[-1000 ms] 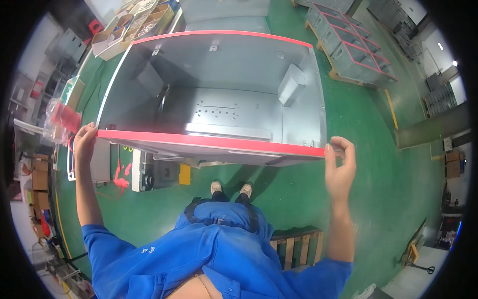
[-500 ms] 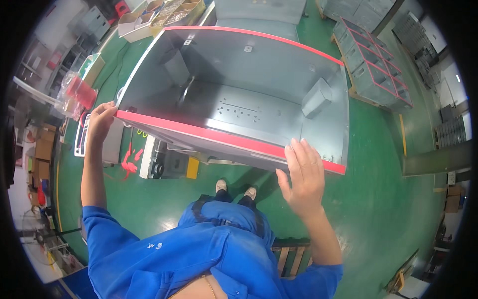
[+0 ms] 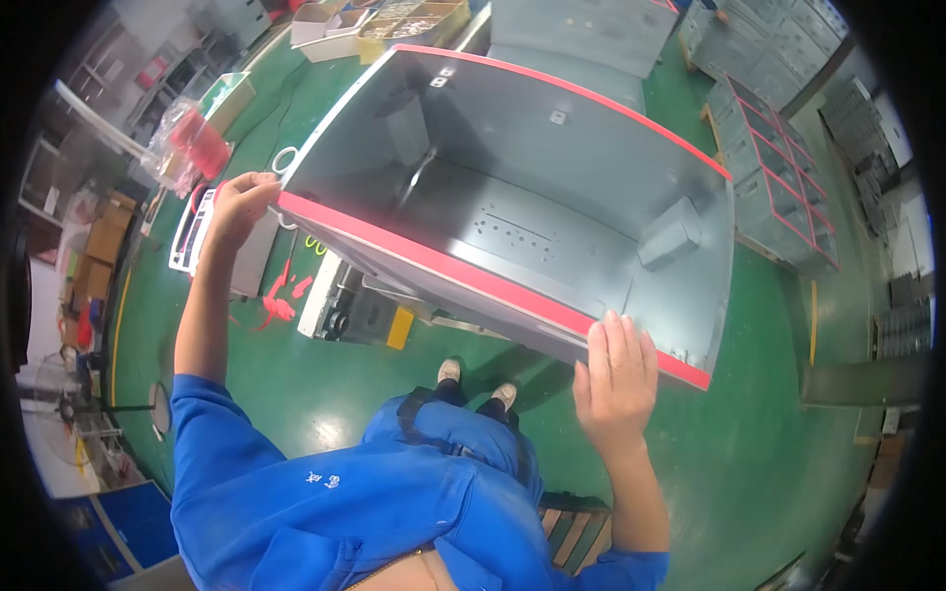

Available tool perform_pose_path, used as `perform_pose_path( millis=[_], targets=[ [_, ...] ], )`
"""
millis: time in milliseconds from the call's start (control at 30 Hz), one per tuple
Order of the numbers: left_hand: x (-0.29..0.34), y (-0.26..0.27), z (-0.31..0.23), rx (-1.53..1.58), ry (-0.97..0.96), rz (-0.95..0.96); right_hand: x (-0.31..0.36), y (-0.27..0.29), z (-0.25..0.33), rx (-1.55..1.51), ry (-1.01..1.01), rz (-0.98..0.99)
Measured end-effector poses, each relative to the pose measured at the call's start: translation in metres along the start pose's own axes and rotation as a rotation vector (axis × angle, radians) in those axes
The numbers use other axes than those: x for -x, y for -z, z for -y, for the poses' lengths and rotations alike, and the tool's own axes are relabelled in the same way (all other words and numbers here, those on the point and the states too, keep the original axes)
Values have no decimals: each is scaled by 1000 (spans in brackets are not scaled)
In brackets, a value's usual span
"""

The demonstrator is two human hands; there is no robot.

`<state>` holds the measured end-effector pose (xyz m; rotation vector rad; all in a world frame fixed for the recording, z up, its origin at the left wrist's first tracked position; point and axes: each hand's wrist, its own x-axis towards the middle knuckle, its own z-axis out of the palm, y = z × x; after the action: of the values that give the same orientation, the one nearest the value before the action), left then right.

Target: The person applies red protective tape to the edges of a metal appliance casing. They measure, cut, and smooth the tape along the perimeter of the unit, then move to a second casing to repeat the process.

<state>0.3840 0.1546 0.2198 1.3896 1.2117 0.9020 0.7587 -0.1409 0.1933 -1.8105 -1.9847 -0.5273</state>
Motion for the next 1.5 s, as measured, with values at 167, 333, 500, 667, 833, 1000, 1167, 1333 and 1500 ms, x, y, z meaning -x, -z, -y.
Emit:
perform_pose_path(
  millis=[167, 333, 500, 667, 833, 1000, 1167, 1333, 1500],
  targets=[
    [2, -4, -4, 2, -7, -37, 2, -3, 2, 4, -10, 13],
    [-2, 1, 5, -38, -8, -18, 4, -4, 1, 10, 7, 10],
    [-2, 0, 7, -24, -12, -35, 4, -4, 1, 16, 1, 23],
    [-2, 0, 8, 31, -24, -33, 3, -4, 2, 14, -11, 32],
    [-2, 0, 10, 65, -37, -23, -6, -6, 14, -16, -25, 16],
    [-4, 4, 12, 35, -23, -3, -31, -15, 36, -89, 35, -6],
    [-6, 5, 14, 107, -25, 34, -57, -24, 54, -163, 90, -18],
    [-5, 5, 14, 153, -10, 61, -65, -28, 59, -197, 85, -21],
    [-3, 0, 14, 168, -54, 37, -60, -23, 52, -184, 26, -59]
  ],
)
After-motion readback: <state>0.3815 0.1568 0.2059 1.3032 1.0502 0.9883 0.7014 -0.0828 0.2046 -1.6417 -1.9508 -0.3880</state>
